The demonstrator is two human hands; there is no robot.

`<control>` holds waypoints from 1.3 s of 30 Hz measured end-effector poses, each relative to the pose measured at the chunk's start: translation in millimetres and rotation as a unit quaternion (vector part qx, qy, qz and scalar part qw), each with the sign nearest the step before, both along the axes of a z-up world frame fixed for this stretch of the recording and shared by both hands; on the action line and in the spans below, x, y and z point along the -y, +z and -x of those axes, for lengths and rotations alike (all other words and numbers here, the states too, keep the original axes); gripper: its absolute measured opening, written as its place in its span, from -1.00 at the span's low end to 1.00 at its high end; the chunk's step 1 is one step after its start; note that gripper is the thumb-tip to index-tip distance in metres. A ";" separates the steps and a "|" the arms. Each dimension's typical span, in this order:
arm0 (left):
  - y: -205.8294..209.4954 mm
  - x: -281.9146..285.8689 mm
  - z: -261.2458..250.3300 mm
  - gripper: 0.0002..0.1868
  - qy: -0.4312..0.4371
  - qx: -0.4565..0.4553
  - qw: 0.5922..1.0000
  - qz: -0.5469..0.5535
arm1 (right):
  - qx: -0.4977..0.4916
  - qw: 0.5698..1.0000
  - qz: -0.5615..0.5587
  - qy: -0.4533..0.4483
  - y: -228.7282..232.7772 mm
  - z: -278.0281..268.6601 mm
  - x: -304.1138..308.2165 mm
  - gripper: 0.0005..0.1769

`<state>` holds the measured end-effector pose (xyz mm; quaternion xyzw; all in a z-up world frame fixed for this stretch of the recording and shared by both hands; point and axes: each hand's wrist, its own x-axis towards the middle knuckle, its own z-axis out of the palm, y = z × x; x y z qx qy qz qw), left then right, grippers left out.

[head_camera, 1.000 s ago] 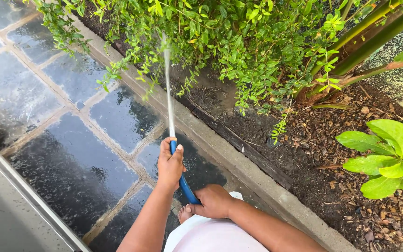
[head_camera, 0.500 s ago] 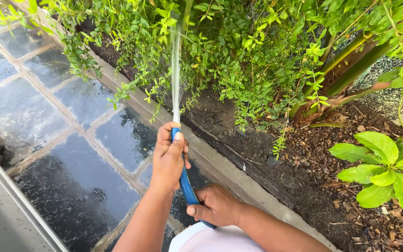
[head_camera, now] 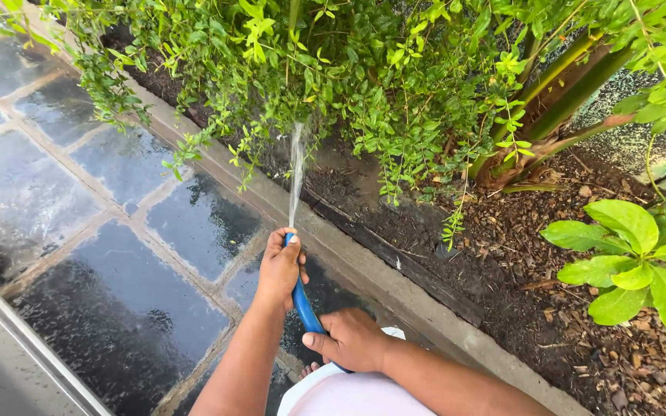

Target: The person uses a blue garden hose to water plants and the surrounding soil in a garden bed. They direct the water stream along the edge of a paved area and onto the base of various green plants.

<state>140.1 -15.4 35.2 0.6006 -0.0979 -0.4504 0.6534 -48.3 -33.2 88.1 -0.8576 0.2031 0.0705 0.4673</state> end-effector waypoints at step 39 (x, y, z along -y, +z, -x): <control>20.1 14.4 109.1 -0.82 0.082 0.033 0.995 -0.035 | 0.002 0.995 -0.019 0.096 -9.3 98.3 49.0 -0.41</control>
